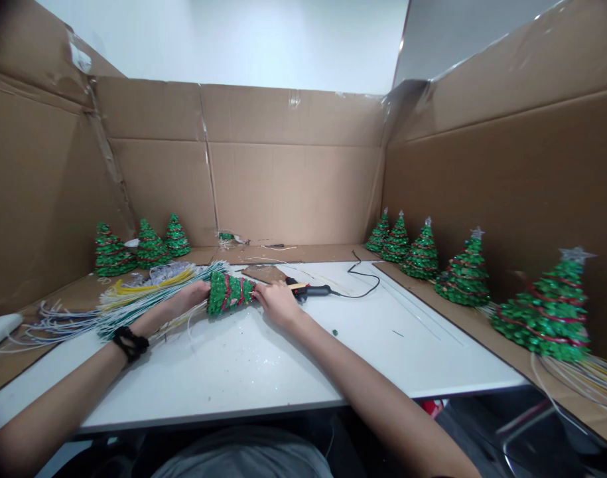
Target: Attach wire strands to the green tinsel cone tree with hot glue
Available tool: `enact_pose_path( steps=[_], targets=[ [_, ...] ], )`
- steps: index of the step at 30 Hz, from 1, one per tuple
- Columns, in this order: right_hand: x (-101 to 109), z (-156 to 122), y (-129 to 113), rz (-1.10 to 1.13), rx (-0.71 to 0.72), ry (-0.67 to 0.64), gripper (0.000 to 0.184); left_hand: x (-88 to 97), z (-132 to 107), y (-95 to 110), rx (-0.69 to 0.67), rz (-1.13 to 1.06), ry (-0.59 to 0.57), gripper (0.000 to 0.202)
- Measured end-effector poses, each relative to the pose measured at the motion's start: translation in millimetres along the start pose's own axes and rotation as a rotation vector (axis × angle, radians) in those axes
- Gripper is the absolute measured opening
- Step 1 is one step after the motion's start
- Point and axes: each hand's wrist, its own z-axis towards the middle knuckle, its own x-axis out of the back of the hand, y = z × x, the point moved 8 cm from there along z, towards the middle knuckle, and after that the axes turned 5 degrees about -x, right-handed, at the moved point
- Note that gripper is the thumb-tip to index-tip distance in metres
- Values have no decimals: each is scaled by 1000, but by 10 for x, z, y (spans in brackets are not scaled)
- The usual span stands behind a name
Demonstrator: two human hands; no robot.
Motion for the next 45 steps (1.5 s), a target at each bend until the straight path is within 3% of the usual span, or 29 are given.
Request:
enact_pose_path(
  steps=[7, 15, 24, 36, 45],
  targets=[
    [23, -13, -15, 13, -38, -4, 29, -16, 11, 155, -64, 204, -18, 22],
    [33, -17, -68, 130, 122, 73, 23, -54, 49, 56, -119, 330, 60, 28],
    [112, -9, -3, 242, 28, 60, 27, -164, -8, 231, -169, 402, 40, 29],
    [-59, 112, 32, 174, 17, 79, 27, -230, 149, 188, -116, 387, -140, 23],
    [-74, 235, 3, 105, -9, -15, 31, -258, 235, 281, -26, 463, -140, 27]
  ],
)
